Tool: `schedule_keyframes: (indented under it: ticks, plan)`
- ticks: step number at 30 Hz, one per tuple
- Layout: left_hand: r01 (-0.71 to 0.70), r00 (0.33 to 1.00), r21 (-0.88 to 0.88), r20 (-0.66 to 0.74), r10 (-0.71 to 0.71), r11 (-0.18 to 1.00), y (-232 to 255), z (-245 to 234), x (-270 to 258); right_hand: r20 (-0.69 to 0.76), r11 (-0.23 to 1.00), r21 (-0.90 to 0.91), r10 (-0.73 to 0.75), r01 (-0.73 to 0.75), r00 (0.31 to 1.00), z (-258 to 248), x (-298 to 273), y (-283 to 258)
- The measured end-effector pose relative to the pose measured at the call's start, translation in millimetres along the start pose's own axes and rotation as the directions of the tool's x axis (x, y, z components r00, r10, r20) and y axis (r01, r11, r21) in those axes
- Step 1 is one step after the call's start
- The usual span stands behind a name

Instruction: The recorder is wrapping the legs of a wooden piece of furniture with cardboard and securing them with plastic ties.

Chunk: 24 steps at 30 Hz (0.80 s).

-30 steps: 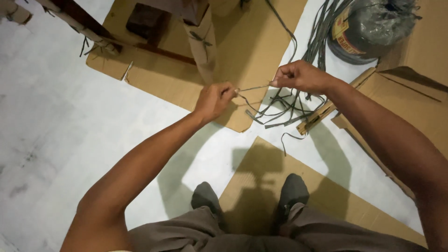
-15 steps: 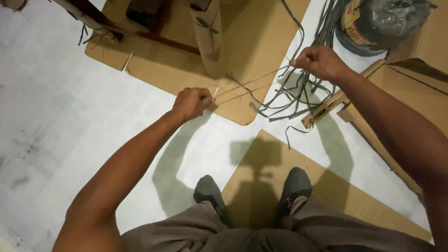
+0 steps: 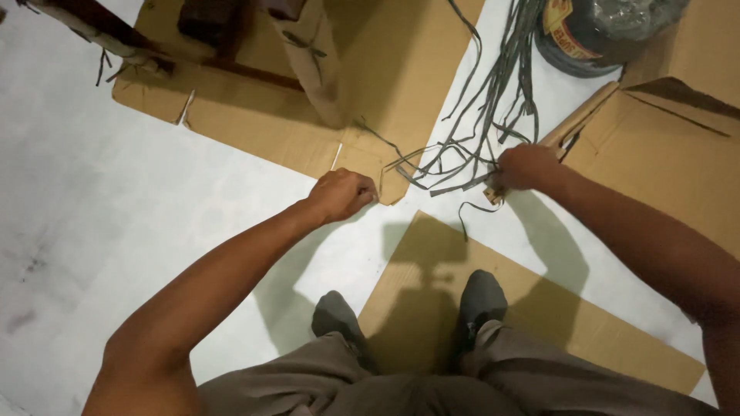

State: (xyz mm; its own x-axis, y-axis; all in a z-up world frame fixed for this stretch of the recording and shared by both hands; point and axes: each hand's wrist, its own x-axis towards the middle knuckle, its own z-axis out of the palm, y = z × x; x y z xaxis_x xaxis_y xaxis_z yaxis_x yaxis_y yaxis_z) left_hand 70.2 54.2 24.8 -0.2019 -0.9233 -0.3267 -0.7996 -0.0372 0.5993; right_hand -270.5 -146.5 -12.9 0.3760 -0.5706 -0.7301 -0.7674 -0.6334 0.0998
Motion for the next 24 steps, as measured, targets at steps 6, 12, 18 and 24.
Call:
schedule_keyframes:
  ticks: [6,12,18,24]
  plan:
    - [-0.085,0.996,-0.092,0.019,0.087,0.992,29.1,8.8,17.3,-0.01,0.945,0.317,0.095,-0.087,0.995,18.7,-2.3,-2.1]
    - [-0.128,0.991,-0.055,0.041,0.13,0.99,46.9,13.9,25.8,-0.048,0.893,0.448,-0.03,0.048,0.998,42.2,50.0,30.2]
    - [-0.309,0.943,-0.011,0.131,0.307,0.951,79.8,-2.8,17.0,-0.195,0.541,0.79,-0.226,0.289,0.955,-65.7,-1.2,8.1]
    - [-0.182,0.936,-0.073,-0.317,0.15,0.981,79.9,-7.5,23.0,-0.315,0.365,0.805,-0.404,0.467,0.859,-119.3,-28.0,-26.2]
